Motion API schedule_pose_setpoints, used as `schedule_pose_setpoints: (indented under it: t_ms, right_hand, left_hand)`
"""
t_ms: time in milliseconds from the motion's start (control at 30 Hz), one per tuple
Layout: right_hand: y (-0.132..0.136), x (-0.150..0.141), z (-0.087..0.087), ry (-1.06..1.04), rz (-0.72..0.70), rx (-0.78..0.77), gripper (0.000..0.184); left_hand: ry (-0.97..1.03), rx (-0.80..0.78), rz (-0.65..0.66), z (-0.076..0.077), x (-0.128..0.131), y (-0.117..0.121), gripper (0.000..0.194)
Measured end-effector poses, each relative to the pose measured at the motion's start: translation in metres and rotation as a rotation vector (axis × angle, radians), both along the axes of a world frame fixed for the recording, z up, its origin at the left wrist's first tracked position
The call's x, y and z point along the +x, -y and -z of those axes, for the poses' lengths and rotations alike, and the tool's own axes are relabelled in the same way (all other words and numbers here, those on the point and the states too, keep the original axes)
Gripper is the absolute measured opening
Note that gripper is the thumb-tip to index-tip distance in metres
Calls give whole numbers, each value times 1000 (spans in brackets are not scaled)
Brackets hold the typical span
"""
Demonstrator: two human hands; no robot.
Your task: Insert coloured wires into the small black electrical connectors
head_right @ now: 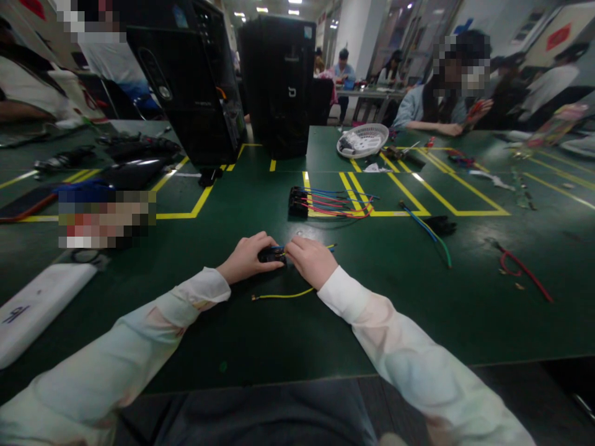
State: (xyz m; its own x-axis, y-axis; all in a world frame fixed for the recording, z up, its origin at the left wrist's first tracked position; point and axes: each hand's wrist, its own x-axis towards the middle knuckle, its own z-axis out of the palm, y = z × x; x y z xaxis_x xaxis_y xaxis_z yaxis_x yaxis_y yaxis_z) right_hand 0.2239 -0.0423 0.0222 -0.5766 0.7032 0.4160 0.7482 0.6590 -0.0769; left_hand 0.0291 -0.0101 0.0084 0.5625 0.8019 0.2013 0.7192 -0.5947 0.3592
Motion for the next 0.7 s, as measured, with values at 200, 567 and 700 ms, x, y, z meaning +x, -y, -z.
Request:
schedule_pose_setpoints:
  t_ms: [200, 567, 700]
  right_hand:
    - [3, -1, 1, -40, -3, 2, 18]
    - [-1, 0, 2, -26, 13, 52, 20]
    - [-2, 0, 4, 64, 39, 90, 19]
  left_hand:
    - [1, -3, 0, -2, 0, 1, 40]
    - [-18, -20, 10, -4, 0, 1, 41]
    - [-11, -22, 0, -4, 1, 1, 41]
